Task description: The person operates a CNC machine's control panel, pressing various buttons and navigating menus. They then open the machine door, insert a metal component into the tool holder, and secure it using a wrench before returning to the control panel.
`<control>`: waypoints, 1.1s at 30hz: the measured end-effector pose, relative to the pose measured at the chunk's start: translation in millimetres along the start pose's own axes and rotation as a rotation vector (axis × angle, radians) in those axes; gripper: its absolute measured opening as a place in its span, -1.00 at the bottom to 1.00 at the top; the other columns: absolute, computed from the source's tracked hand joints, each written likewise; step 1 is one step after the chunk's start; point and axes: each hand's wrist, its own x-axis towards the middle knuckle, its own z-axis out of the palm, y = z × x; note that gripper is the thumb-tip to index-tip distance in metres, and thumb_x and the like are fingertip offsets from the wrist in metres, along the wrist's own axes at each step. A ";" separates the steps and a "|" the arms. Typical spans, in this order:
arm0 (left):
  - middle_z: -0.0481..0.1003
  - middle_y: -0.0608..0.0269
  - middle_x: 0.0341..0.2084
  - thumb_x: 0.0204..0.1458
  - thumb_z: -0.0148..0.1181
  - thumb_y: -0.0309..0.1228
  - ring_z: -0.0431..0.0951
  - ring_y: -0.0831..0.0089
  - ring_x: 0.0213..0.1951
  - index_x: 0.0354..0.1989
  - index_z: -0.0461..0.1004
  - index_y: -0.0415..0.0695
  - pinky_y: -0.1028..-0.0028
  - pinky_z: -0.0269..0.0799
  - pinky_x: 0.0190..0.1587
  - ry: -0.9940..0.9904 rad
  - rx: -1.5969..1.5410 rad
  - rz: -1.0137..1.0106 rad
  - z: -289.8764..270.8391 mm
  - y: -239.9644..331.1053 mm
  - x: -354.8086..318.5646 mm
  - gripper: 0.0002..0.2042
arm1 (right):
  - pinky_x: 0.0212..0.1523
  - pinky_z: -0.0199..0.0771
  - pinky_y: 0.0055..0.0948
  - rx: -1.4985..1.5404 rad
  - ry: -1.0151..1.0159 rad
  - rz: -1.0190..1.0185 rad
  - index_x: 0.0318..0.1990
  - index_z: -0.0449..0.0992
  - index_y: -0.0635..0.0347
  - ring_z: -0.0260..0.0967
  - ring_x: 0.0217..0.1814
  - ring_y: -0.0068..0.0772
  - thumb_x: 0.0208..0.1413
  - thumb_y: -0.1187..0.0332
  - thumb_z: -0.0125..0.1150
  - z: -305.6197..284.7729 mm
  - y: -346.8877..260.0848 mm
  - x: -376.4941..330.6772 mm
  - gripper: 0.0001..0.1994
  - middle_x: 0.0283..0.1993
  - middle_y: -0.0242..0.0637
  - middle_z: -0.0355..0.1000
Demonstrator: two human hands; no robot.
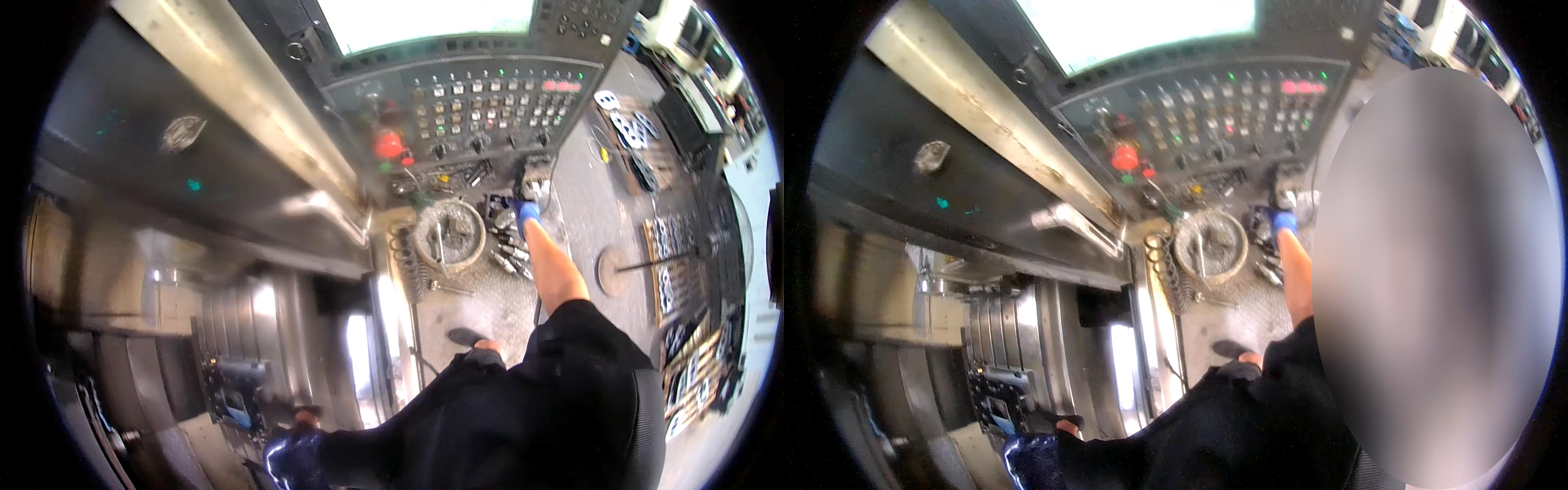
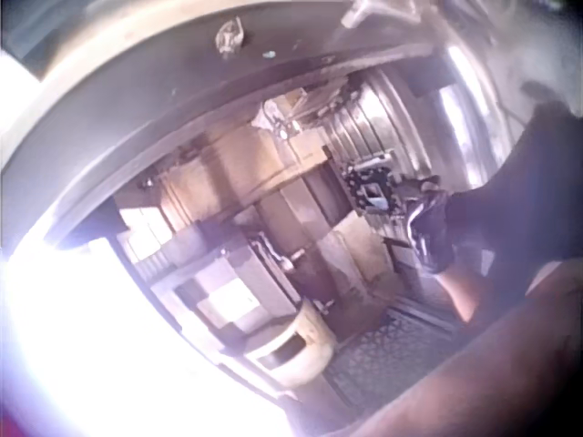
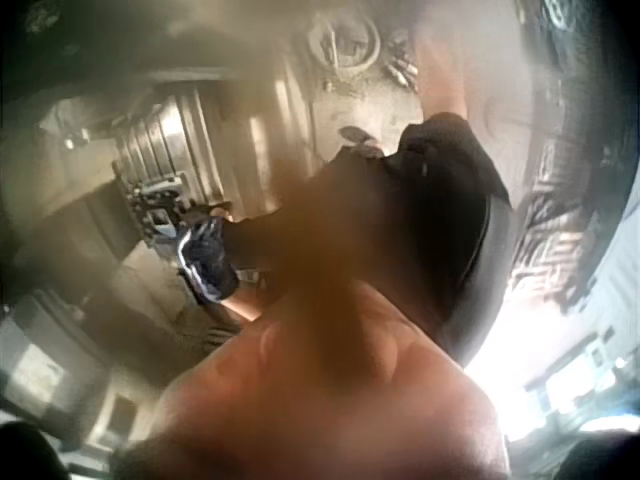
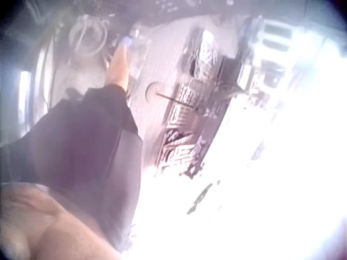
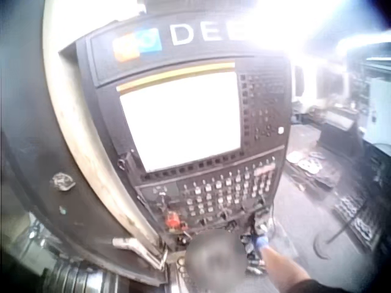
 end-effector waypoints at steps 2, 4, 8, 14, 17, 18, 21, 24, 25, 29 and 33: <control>0.51 -0.03 0.02 0.14 0.14 -0.21 0.52 0.08 0.03 0.17 0.38 -0.31 0.17 0.43 0.13 -0.009 -0.040 0.000 5.9 20.8 -13.4 -0.50 | -0.01 0.41 -0.31 0.154 -0.095 0.018 0.11 0.54 0.21 0.40 -0.04 -0.34 0.04 0.24 0.42 -11.4 15.2 3.7 -0.53 0.03 -0.20 0.54; 0.51 -0.03 0.02 0.15 0.14 -0.24 0.52 0.07 0.03 0.18 0.37 -0.32 0.16 0.43 0.14 -0.048 -0.092 0.011 11.7 40.0 -24.6 -0.51 | 0.06 0.40 -0.37 0.176 -0.053 -0.034 0.07 0.55 0.24 0.39 0.02 -0.41 0.07 0.35 0.39 -26.0 38.9 -2.4 -0.60 0.01 -0.31 0.53; 0.50 -0.04 0.03 0.16 0.14 -0.29 0.51 0.06 0.04 0.18 0.36 -0.34 0.16 0.43 0.15 -0.211 -0.300 0.056 24.8 65.7 -39.9 -0.53 | -0.13 0.43 -0.33 -0.038 -0.025 0.076 -0.08 0.55 0.30 0.45 -0.17 -0.37 0.16 0.28 0.22 -65.9 88.5 -53.7 -0.71 -0.19 -0.10 0.53; 0.52 -0.02 0.00 0.15 0.27 -0.22 0.51 0.05 0.10 0.24 0.35 -0.22 0.14 0.42 0.21 -0.411 -0.687 -0.408 97.9 43.4 -43.2 -0.47 | -0.32 0.51 -0.41 -0.015 -0.406 -0.247 -0.18 0.58 0.28 0.46 -0.39 -0.32 0.11 0.37 0.30 -94.3 26.3 -224.1 -0.81 -0.23 -0.04 0.58; 0.45 -0.02 0.10 0.15 0.27 -0.29 0.46 0.15 0.15 0.30 0.25 -0.20 0.15 0.37 0.25 -0.482 -0.932 -0.410 143.2 26.5 -38.5 -0.43 | -0.30 0.54 -0.40 -0.116 -0.832 -0.434 -0.17 0.62 0.26 0.52 -0.37 -0.24 0.12 0.34 0.30 -101.1 -57.3 -297.7 -0.80 -0.31 -0.03 0.59; 0.45 0.00 0.09 0.15 0.26 -0.32 0.46 0.19 0.14 0.29 0.25 -0.20 0.19 0.38 0.24 -0.449 -0.930 -0.492 157.1 23.9 -34.8 -0.44 | -0.30 0.55 -0.34 -0.175 -0.908 -0.754 -0.23 0.61 0.29 0.54 -0.35 -0.19 0.10 0.29 0.32 -87.0 -86.8 -313.4 -0.78 -0.34 -0.02 0.58; 0.49 0.08 0.01 0.18 0.18 -0.45 0.52 0.34 0.01 0.25 0.28 -0.19 0.30 0.47 0.09 -0.432 -0.054 0.183 157.4 21.4 -25.3 -0.54 | -0.23 0.53 -0.14 -0.263 -1.254 -0.984 -0.40 0.59 0.30 0.53 -0.34 -0.03 0.09 0.12 0.33 -52.9 -151.8 -366.2 -0.66 -0.44 0.00 0.55; 0.55 0.12 -0.12 0.29 0.01 -0.29 0.57 0.33 -0.11 0.16 0.35 -0.23 0.41 0.55 -0.09 -0.327 -0.621 -0.133 120.1 23.2 -31.2 -0.64 | -0.18 0.47 -0.09 -0.465 -1.281 -1.168 -0.47 0.58 0.26 0.49 -0.41 0.01 0.14 -0.03 0.21 -22.8 -186.1 -419.7 -0.55 -0.52 0.00 0.49; 0.55 0.12 -0.12 0.32 -0.05 -0.22 0.57 0.30 -0.11 0.15 0.36 -0.22 0.39 0.55 -0.09 -0.123 -1.216 -0.442 103.5 24.2 -44.3 -0.62 | -0.18 0.45 -0.08 -0.521 -1.360 -1.181 -0.50 0.57 0.24 0.48 -0.43 0.01 0.15 -0.08 0.17 -16.8 -192.2 -436.6 -0.51 -0.53 0.00 0.48; 0.54 0.10 -0.04 0.25 0.02 -0.09 0.57 0.25 -0.05 0.17 0.37 -0.23 0.29 0.56 -0.05 0.187 -0.579 -0.410 41.0 18.5 -65.5 -0.51 | -0.27 0.50 -0.07 -0.115 -1.631 -1.236 -0.30 0.58 0.17 0.48 -0.37 0.15 0.12 -0.08 0.26 -8.9 -221.8 -469.4 -0.57 -0.41 -0.03 0.52; 0.47 0.11 0.07 0.14 0.19 -0.42 0.53 0.27 0.01 0.25 0.29 -0.19 0.28 0.54 -0.01 0.416 -1.383 -0.380 -1.0 20.8 -85.2 -0.52 | -0.16 0.55 -0.27 0.038 -1.486 -1.188 -0.16 0.62 0.28 0.58 -0.22 -0.15 0.00 0.34 0.43 -16.7 -253.1 -495.7 -0.73 -0.25 -0.09 0.61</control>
